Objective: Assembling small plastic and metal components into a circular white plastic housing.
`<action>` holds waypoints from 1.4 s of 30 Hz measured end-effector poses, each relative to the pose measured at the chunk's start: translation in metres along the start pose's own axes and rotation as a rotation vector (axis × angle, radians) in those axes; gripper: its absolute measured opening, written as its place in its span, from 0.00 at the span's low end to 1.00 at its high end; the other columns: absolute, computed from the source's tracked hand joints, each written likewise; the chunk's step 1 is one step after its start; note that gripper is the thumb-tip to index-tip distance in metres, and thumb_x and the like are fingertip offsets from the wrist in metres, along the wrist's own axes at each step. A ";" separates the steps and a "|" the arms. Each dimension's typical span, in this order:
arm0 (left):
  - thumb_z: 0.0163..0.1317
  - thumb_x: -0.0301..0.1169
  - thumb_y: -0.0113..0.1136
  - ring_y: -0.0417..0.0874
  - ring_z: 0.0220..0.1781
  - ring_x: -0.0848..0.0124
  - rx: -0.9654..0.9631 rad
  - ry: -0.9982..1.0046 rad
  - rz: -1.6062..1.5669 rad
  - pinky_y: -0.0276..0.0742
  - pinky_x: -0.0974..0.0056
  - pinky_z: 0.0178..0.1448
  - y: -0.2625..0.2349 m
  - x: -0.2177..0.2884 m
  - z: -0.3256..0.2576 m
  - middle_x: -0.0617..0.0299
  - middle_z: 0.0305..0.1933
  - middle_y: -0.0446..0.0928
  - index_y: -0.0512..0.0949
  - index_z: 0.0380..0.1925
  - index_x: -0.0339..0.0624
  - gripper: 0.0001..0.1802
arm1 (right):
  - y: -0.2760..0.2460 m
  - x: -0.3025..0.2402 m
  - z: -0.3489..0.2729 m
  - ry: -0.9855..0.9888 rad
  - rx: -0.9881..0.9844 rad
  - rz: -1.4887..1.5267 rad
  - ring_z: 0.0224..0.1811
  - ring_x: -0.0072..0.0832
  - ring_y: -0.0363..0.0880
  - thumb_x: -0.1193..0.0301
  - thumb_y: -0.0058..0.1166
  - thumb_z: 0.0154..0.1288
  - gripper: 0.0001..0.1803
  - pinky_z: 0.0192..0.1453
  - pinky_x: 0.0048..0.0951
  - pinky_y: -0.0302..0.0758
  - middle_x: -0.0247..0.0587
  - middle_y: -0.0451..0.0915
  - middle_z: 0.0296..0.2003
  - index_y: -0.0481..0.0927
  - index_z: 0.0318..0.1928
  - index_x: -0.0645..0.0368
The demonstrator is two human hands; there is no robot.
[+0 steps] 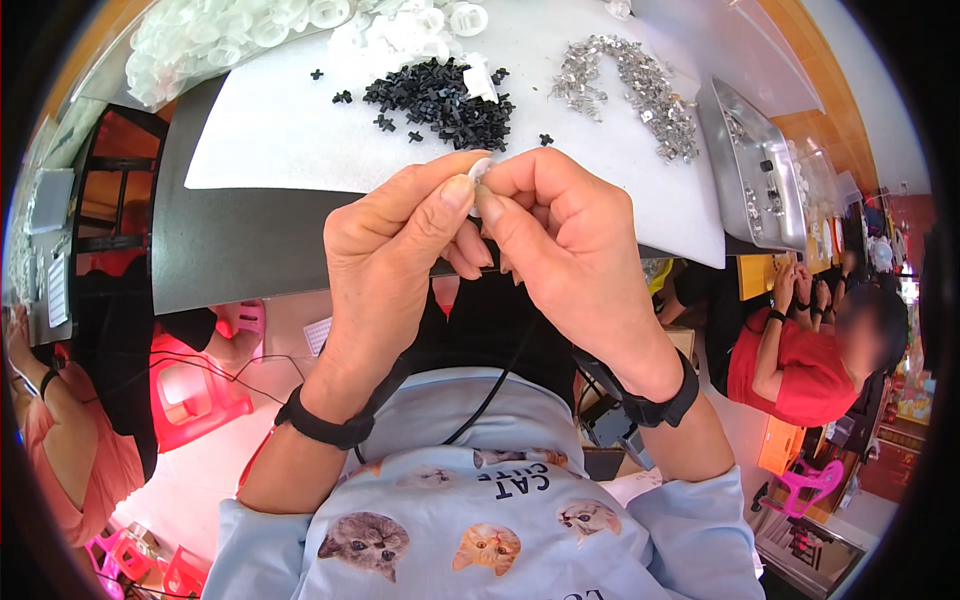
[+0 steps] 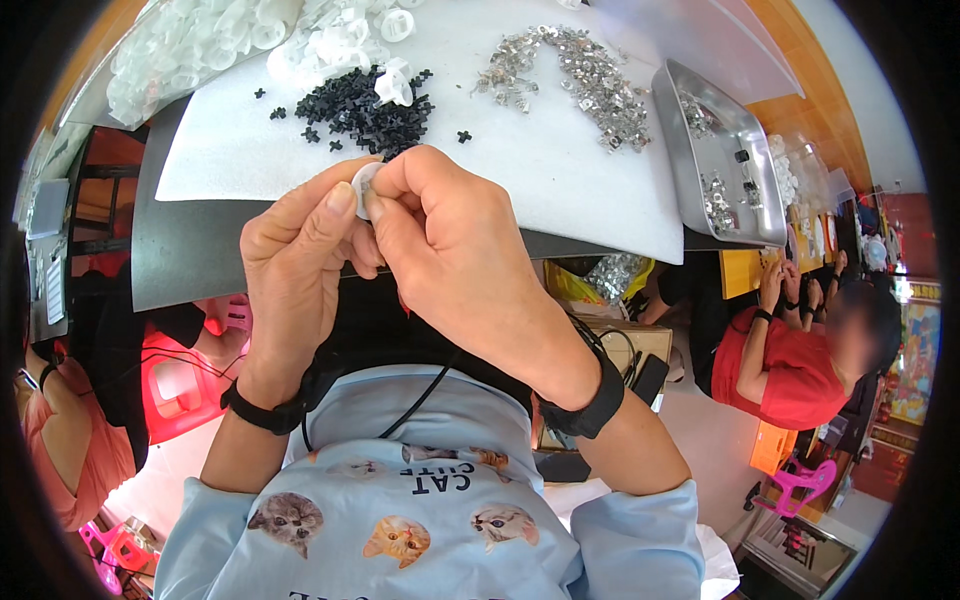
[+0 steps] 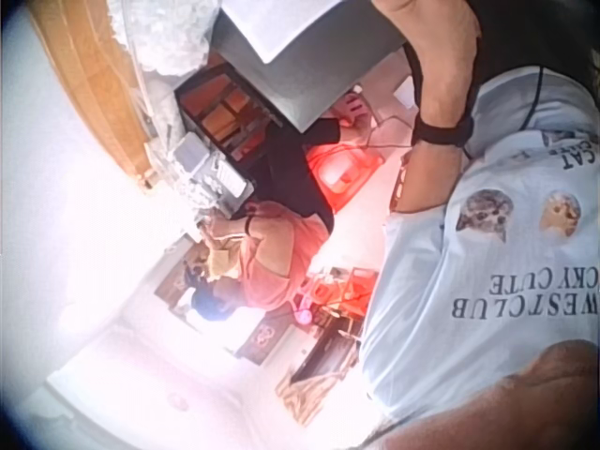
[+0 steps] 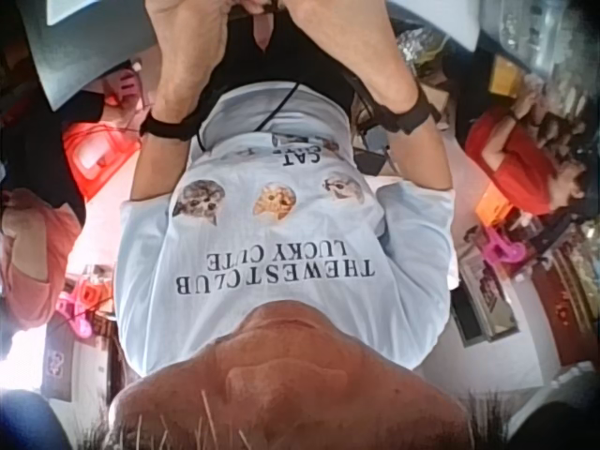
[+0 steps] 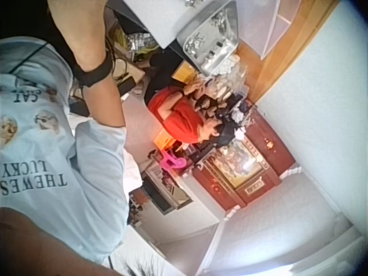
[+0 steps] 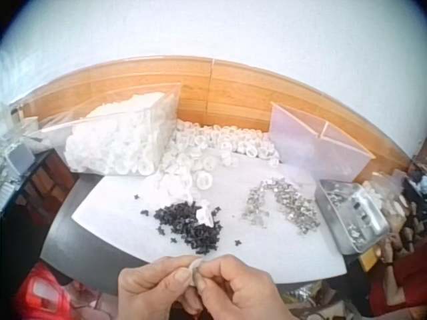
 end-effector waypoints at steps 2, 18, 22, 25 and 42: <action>0.67 0.29 0.55 0.76 0.23 0.79 0.005 0.009 0.001 0.72 0.76 0.24 0.000 0.000 0.000 0.62 0.25 0.77 0.79 0.47 0.34 0.13 | 0.001 0.001 0.001 0.014 -0.004 -0.008 0.22 0.09 0.66 0.76 0.50 0.69 0.04 0.23 0.13 0.63 0.28 0.73 0.23 0.73 0.35 0.64; 0.66 0.32 0.56 0.75 0.21 0.80 0.035 -0.033 0.001 0.67 0.76 0.18 0.001 0.002 0.000 0.62 0.24 0.77 0.80 0.46 0.34 0.14 | -0.001 0.003 0.003 -0.086 0.034 -0.009 0.19 0.15 0.70 0.80 0.48 0.64 0.02 0.20 0.22 0.67 0.36 0.76 0.20 0.72 0.34 0.67; 0.66 0.31 0.56 0.75 0.20 0.80 0.031 -0.037 0.020 0.67 0.76 0.18 0.001 0.003 0.001 0.63 0.23 0.77 0.80 0.46 0.35 0.14 | -0.001 0.002 0.002 0.012 0.013 0.023 0.22 0.08 0.67 0.78 0.50 0.67 0.03 0.23 0.12 0.63 0.28 0.73 0.24 0.74 0.35 0.65; 0.68 0.30 0.53 0.74 0.22 0.78 0.007 -0.045 0.060 0.71 0.75 0.26 0.001 0.005 0.000 0.61 0.26 0.78 0.77 0.49 0.29 0.16 | -0.002 0.001 0.003 0.012 0.003 0.005 0.21 0.09 0.68 0.78 0.50 0.66 0.03 0.22 0.13 0.63 0.28 0.74 0.24 0.74 0.35 0.65; 0.68 0.33 0.52 0.79 0.25 0.75 -0.093 -0.160 -0.228 0.74 0.74 0.23 -0.006 0.000 0.006 0.59 0.29 0.79 0.76 0.49 0.31 0.16 | -0.005 -0.010 -0.001 0.014 0.006 0.089 0.17 0.15 0.71 0.79 0.47 0.65 0.04 0.17 0.19 0.68 0.35 0.75 0.22 0.72 0.34 0.68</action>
Point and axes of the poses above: each hand's wrist, its own z-axis towards the middle knuckle, its own y-axis out of the palm, x = y × z, the point moved 4 cm from there along z, towards the middle knuckle
